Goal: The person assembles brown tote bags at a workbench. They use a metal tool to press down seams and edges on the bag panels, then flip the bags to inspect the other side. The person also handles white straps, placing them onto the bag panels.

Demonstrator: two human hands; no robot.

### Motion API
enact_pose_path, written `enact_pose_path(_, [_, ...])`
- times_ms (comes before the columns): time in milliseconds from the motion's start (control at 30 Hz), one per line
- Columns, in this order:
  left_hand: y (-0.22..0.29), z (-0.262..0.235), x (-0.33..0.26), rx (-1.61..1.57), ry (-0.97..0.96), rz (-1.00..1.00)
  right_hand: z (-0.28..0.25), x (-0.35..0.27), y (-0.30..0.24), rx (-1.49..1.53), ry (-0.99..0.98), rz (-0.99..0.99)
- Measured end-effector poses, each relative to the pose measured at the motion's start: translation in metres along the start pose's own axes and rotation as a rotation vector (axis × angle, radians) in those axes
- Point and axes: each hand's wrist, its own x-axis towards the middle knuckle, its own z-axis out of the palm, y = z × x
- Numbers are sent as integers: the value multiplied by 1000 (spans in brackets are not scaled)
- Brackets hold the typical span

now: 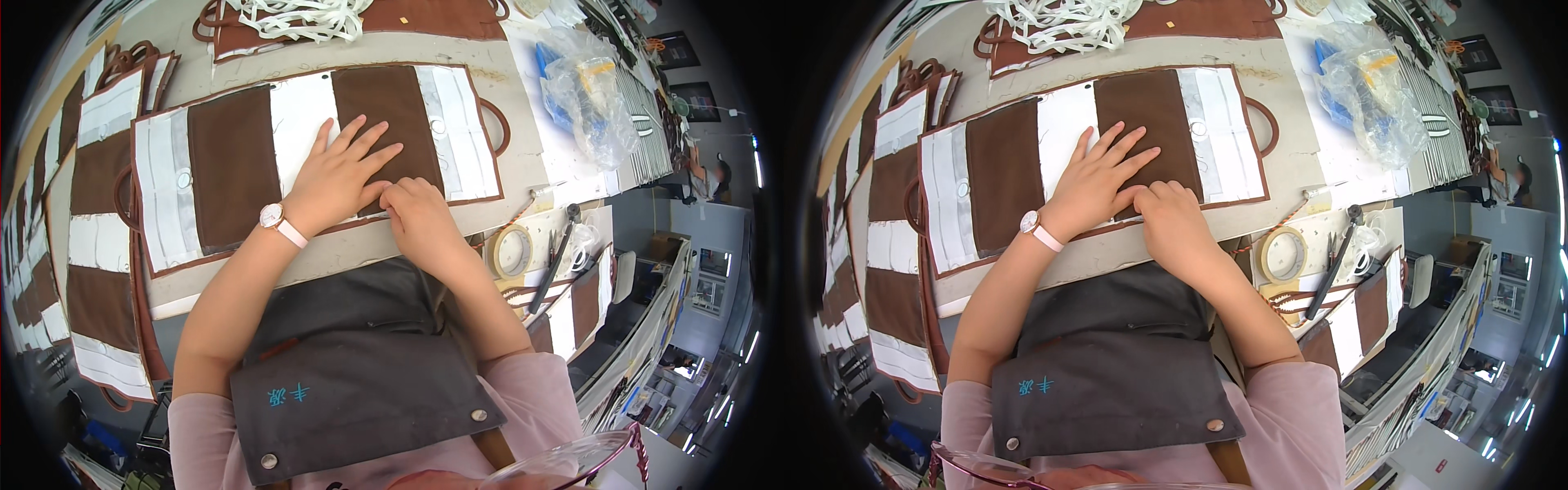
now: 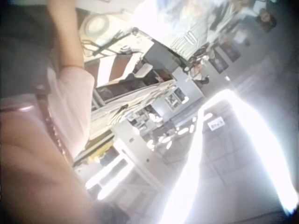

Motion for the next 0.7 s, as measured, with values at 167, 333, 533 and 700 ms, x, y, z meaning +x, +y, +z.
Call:
enact_pose_path(167, [-2, 4, 0, -3, 9, -6, -4, 4, -2, -26, -72, 30])
enact_pose_path(333, [-2, 3, 1, -8, -37, -25, -5, 3, -5, -47, -75, 16])
enact_pose_path(533, [-3, 1, 9, 6, -95, -56, -8, -5, -2, -42, -119, -48])
enact_pose_path(700, [-5, 1, 10, 13, -110, -69, -16, -3, 7, 67, -46, 32])
